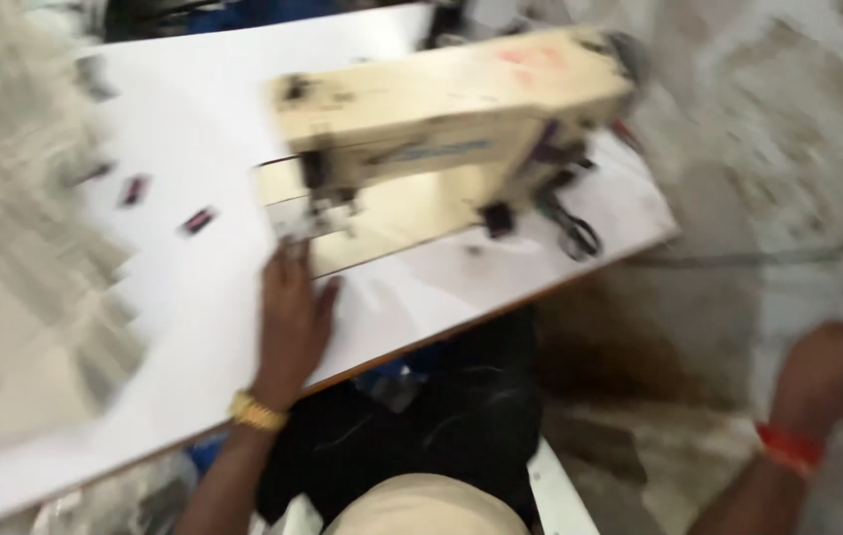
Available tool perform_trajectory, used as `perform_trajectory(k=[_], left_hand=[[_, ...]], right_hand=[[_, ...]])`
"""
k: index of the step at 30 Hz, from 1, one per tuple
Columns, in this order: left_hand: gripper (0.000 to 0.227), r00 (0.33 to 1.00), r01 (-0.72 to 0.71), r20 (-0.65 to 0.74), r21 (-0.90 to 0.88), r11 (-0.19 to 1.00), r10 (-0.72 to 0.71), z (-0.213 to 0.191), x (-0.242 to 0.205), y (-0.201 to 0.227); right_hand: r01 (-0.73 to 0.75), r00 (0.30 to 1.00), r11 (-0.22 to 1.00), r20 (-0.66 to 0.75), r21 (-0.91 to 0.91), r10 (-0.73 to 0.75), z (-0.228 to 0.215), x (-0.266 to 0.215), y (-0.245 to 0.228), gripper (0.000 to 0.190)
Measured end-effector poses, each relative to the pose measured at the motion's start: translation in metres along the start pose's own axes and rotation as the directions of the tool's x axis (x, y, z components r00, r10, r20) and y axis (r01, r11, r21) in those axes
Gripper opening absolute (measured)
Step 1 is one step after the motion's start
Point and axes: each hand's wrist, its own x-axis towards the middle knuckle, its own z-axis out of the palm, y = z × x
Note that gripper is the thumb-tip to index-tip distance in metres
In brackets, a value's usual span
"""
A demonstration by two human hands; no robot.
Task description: Stitching together material components of shoes using an industrial sewing machine.
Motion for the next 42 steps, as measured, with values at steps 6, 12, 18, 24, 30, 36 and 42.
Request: perform_trajectory(k=[6, 12, 18, 24, 30, 36, 42], left_hand=[[0.057, 0.979, 0.202, -0.011, -0.053, 0.978, -0.203, -0.029, -0.039, 0.019], [0.048, 0.960, 0.263, -0.103, 0.018, 0.965, -0.260, -0.026, -0.077, 0.019], [0.040, 0.932, 0.256, -0.269, 0.020, 0.967, -0.241, -0.014, -0.079, 0.013], [0.035, 0.868, 0.378, -0.224, -0.283, 0.881, -0.444, -0.045, -0.066, 0.023], [0.042, 0.758, 0.332, -0.600, 0.016, 0.943, -0.257, -0.140, -0.040, -0.073], [0.088, 0.683, 0.605, -0.691, 0.351, 0.715, -0.238, -0.229, -0.016, -0.185], [0.077, 0.685, 0.666, -0.657, 0.388, 0.637, -0.316, -0.224, -0.016, -0.184]], right_hand=[[0.182, 0.979, 0.872, -0.005, 0.454, -0.201, -0.083, -0.016, -0.132, 0.019], [0.271, 0.835, 0.237, -0.105, 0.933, -0.541, -0.180, -0.071, -0.287, 0.012], [0.090, 0.705, -0.203, -0.207, 0.975, -0.678, -0.222, -0.100, -0.364, 0.017], [0.192, 0.719, -0.079, -0.195, 0.978, -0.668, -0.224, -0.118, -0.370, 0.016], [0.307, 0.786, 0.032, -0.235, 0.951, -0.572, -0.223, -0.127, -0.371, 0.013], [0.338, 0.766, 0.075, -0.228, 0.938, -0.601, -0.231, -0.126, -0.369, 0.015], [0.231, 0.787, 0.072, -0.143, 0.970, -0.600, -0.240, -0.117, -0.367, 0.016]])
